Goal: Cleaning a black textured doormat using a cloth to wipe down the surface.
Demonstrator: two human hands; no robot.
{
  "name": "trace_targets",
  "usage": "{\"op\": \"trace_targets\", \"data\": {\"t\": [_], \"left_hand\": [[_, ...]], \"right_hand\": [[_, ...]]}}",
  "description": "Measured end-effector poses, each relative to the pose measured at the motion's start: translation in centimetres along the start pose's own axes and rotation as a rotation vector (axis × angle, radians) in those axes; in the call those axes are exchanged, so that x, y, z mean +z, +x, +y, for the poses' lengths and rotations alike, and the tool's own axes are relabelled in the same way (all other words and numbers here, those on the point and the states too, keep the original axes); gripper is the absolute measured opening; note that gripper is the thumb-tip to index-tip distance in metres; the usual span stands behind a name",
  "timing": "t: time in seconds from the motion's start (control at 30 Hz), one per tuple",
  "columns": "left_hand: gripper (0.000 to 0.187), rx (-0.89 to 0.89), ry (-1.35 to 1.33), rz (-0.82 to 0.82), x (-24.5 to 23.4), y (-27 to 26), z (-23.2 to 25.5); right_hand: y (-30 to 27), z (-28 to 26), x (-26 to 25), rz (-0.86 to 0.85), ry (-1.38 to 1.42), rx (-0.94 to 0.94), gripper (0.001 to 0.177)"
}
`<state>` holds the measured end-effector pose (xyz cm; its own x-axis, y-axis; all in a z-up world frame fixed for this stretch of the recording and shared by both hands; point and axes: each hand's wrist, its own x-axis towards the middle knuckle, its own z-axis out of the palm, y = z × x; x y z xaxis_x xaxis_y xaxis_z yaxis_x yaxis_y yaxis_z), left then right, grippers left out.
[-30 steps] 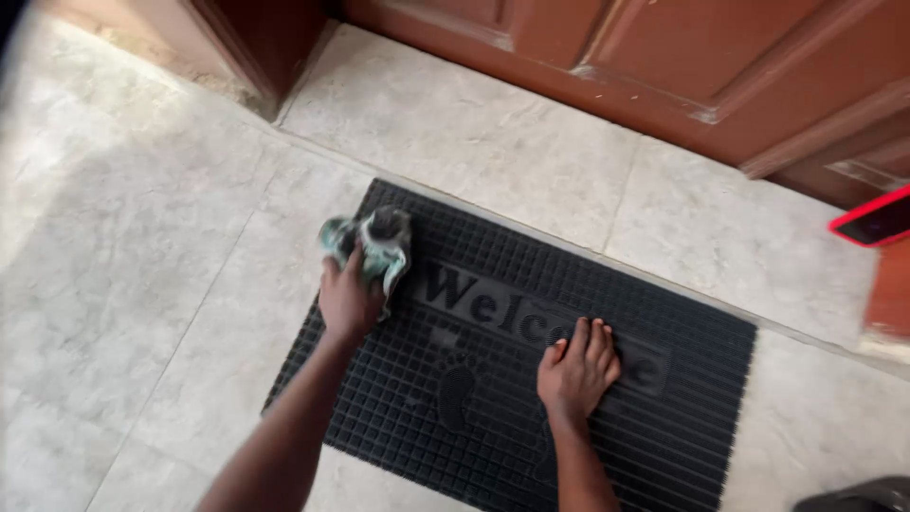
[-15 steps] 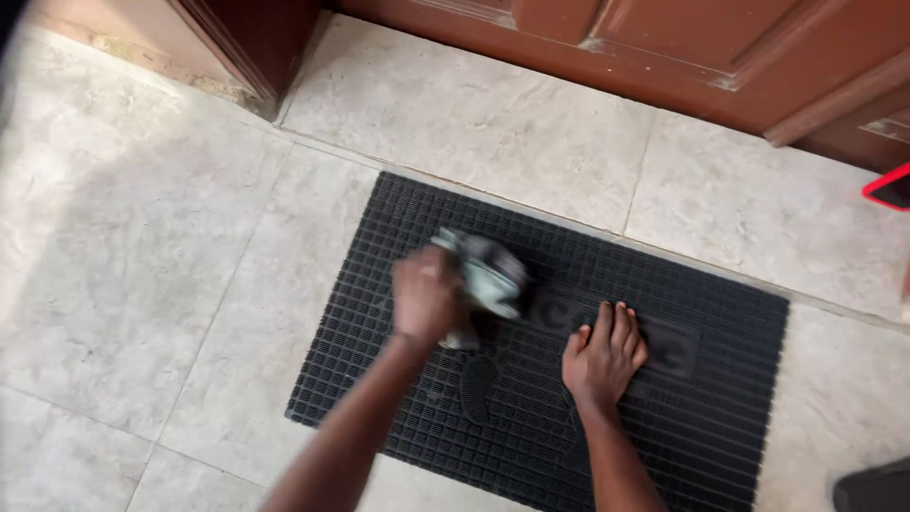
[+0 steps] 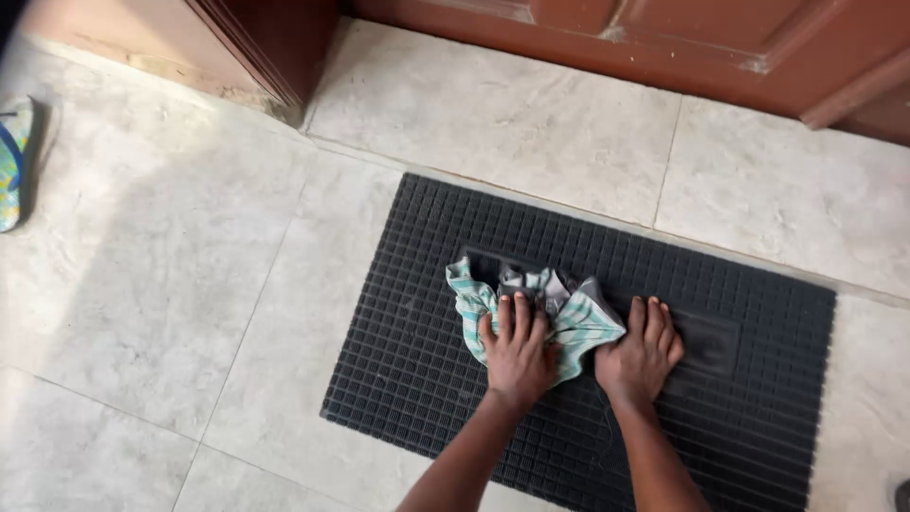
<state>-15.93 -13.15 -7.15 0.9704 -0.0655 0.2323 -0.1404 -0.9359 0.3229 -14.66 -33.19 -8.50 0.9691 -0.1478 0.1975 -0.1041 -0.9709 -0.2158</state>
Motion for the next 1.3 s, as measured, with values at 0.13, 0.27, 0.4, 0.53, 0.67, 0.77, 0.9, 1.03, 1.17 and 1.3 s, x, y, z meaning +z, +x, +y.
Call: {"op": "trace_targets", "data": {"t": [0.13, 0.27, 0.4, 0.53, 0.67, 0.77, 0.9, 1.03, 1.17, 1.3], "left_hand": [[0.065, 0.116, 0.093, -0.173, -3.2, 4.8, -8.6], [0.066, -0.053, 0.276, -0.033, -8.1, 7.0, -17.6], [0.075, -0.275, 0.142, 0.053, -8.3, 1.5, -17.5], [0.042, 0.186, -0.077, 0.040, 2.7, -12.7, -0.6], [0.037, 0.411, -0.246, -0.362, 2.9, -17.1, 10.9], [0.048, 0.393, -0.245, -0.382, -2.7, -13.6, 6.4], [0.047, 0.164, -0.059, -0.255, -8.4, -2.4, -7.4], [0.068, -0.172, 0.133, -0.034, -9.2, 6.1, -17.8], [0.091, -0.505, 0.048, -0.043, -9.1, 1.7, -12.2], [0.049, -0.191, -0.099, -0.043, -1.2, -12.8, 3.3]], "right_hand": [[0.5, -0.4, 0.0, -0.022, -0.006, 0.015, 0.058], [0.4, -0.2, -0.2, -0.047, -0.036, 0.059, 0.053], [0.2, -0.4, -0.3, -0.009, -0.021, 0.031, 0.053], [0.1, 0.1, 0.3, 0.010, -0.006, 0.041, 0.052], [0.8, -0.1, -0.2, 0.051, -0.017, 0.013, 0.053], [-0.5, -0.5, -0.6, 0.000, -0.031, -0.011, 0.053], [0.7, 0.2, 0.2, 0.006, -0.030, -0.008, 0.052], [0.5, 0.2, 0.1, 0.008, -0.029, -0.009, 0.052], [-0.5, -0.4, -0.5, -0.010, 0.000, 0.001, 0.052], [1.1, -0.7, -1.5, 0.006, 0.014, 0.019, 0.053]]}}
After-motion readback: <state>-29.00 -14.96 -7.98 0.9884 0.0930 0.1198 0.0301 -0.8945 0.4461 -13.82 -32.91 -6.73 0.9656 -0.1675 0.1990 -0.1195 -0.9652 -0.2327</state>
